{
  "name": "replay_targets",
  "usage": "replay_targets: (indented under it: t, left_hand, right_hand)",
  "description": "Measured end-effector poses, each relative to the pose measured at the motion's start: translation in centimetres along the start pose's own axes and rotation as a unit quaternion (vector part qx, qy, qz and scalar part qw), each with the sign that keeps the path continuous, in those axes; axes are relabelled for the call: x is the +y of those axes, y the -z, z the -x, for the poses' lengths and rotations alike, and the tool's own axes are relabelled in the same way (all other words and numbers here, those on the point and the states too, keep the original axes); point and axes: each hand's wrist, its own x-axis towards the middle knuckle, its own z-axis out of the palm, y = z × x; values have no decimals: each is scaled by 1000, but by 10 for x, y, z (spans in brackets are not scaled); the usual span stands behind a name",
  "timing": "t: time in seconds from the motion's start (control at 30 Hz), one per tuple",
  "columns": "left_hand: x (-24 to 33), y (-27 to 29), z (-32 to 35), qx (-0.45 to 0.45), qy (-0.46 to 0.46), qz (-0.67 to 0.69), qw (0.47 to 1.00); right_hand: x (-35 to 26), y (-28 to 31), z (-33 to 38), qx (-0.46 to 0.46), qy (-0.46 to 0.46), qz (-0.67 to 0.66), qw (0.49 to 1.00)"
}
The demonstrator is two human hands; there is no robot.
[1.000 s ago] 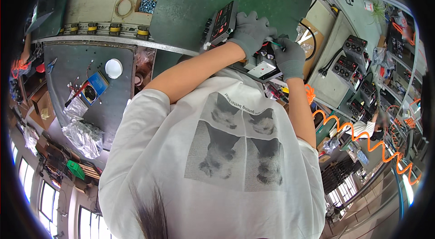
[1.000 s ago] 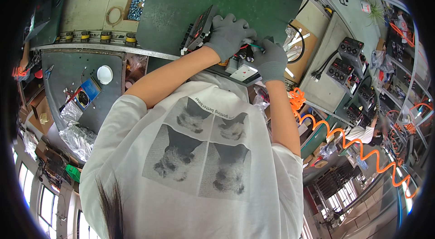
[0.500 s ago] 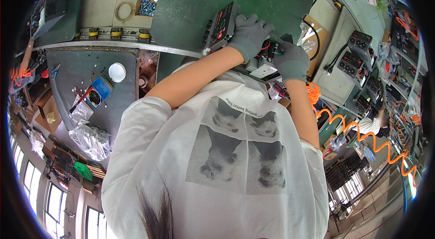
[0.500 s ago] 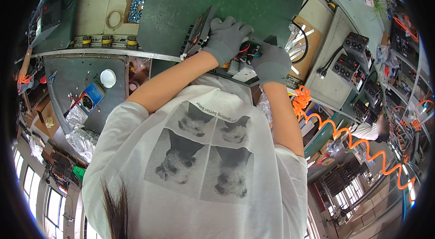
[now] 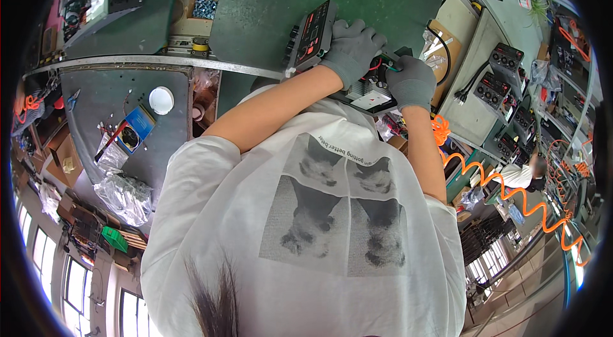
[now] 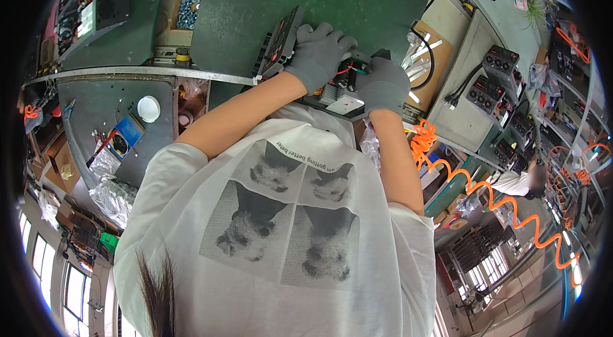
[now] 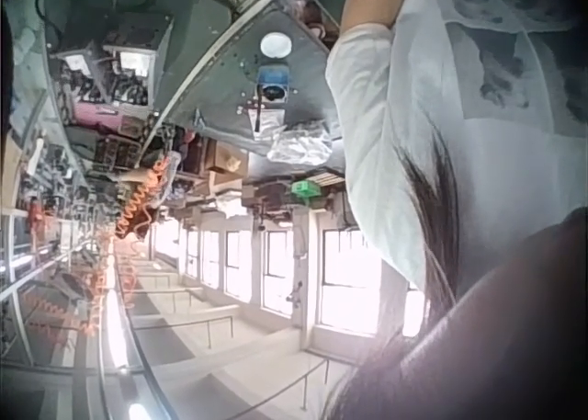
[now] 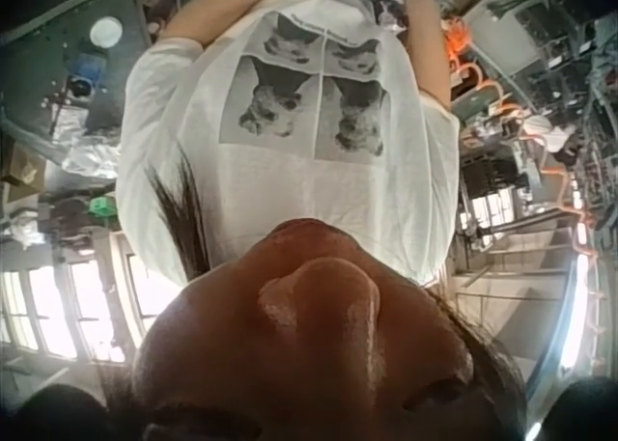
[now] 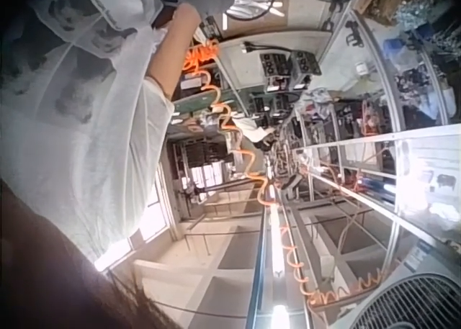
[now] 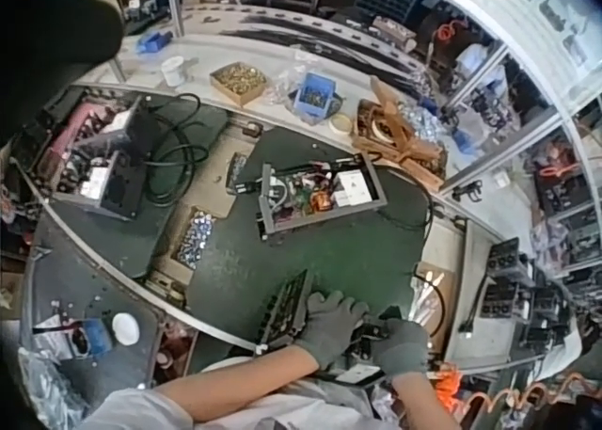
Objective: Assembling and checking electrical power supply units at a workbench.
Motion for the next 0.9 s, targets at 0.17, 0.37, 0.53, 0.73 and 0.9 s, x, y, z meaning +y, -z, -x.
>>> replay_targets:
  t: [0.17,0.37,0.53,0.73,0.9]
  left_hand:
    - [-1,-2,-1,11,-2,17,1000]
    - [14,-11,1,20,-19,29,999]
    - [35,-20,-1,19,-24,18,999]
    - [47,-21,-4,15,-24,20,999]
    - [50,-24,-5,34,-19,25,999]
  right_hand:
    - [4,-6,4,17,-28,-18,999]
    - [16,-15,13,58,-19,-24,998]
    - [40,-23,22,73,-44,-33,996]
    - [55,-33,19,84,-68,-41,993]
    - [64,-40,23,137,-26,-51,989]
